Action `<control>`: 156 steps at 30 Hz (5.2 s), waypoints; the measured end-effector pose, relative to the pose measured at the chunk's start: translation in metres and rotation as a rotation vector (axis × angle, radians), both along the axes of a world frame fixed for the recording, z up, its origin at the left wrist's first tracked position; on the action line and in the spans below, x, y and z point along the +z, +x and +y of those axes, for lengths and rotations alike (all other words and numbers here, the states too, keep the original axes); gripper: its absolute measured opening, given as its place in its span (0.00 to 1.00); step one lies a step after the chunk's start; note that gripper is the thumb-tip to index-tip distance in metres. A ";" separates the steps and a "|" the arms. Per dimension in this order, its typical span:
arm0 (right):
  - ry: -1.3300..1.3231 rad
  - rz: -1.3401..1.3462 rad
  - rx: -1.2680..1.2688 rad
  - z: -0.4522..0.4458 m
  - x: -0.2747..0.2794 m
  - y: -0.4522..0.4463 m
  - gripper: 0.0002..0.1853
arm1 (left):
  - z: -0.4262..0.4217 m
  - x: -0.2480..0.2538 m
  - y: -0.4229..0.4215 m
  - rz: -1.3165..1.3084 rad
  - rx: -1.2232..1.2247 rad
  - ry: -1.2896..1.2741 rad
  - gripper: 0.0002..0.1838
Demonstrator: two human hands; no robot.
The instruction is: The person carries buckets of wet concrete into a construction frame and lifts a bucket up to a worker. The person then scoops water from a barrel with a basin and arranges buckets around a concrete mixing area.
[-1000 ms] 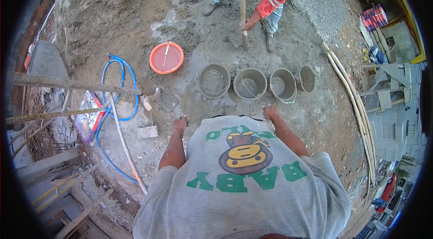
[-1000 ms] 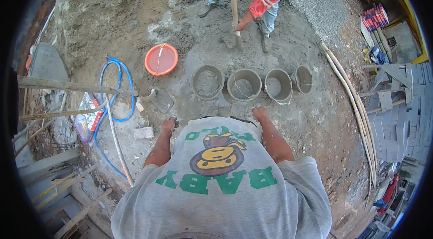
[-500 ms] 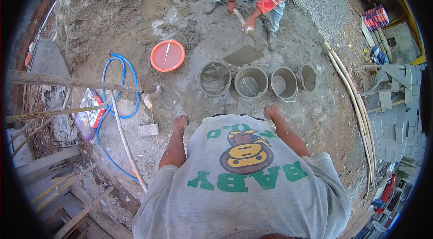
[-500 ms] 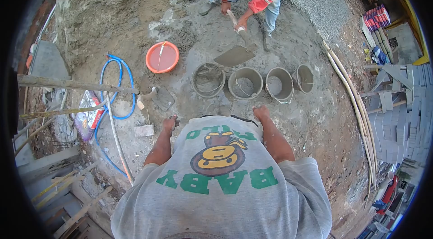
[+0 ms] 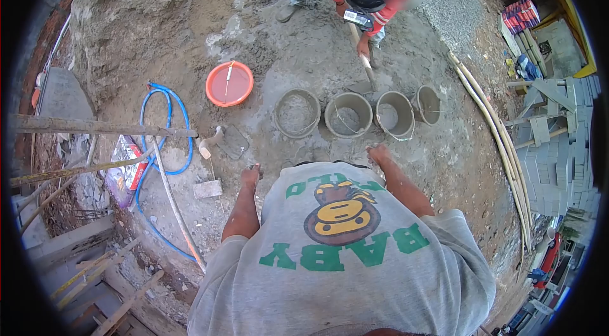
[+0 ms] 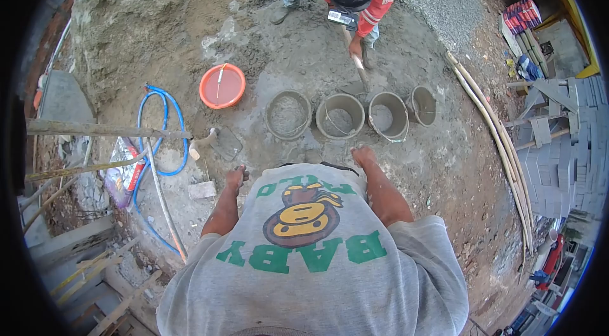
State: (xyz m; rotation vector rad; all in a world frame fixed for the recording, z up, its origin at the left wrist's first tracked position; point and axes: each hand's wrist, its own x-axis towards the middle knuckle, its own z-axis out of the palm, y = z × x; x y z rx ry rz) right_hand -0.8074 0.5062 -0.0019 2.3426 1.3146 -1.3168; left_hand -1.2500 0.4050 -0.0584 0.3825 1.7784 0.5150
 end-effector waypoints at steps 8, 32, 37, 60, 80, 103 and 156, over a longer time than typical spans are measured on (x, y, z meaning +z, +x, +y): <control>0.064 -0.039 0.074 -0.002 -0.009 0.004 0.26 | 0.005 0.003 0.003 0.012 0.020 -0.002 0.19; 0.187 -0.105 0.036 -0.015 -0.058 0.018 0.18 | 0.009 0.025 0.011 0.034 0.069 0.054 0.20; -0.006 -0.062 0.099 -0.015 -0.024 0.010 0.29 | 0.006 0.024 0.009 0.027 0.062 0.058 0.20; 0.019 -0.021 0.019 -0.014 -0.024 0.010 0.28 | 0.010 0.025 0.005 0.067 -0.031 -0.011 0.21; 0.121 -0.192 0.064 -0.014 -0.025 0.008 0.20 | 0.015 0.023 0.011 0.041 0.014 0.002 0.22; 0.101 -0.210 0.257 -0.025 -0.032 0.005 0.24 | 0.001 0.022 0.001 -0.004 0.032 0.033 0.18; 0.009 -0.192 0.227 -0.052 0.005 -0.034 0.28 | -0.024 0.007 -0.020 -0.030 -0.001 -0.017 0.17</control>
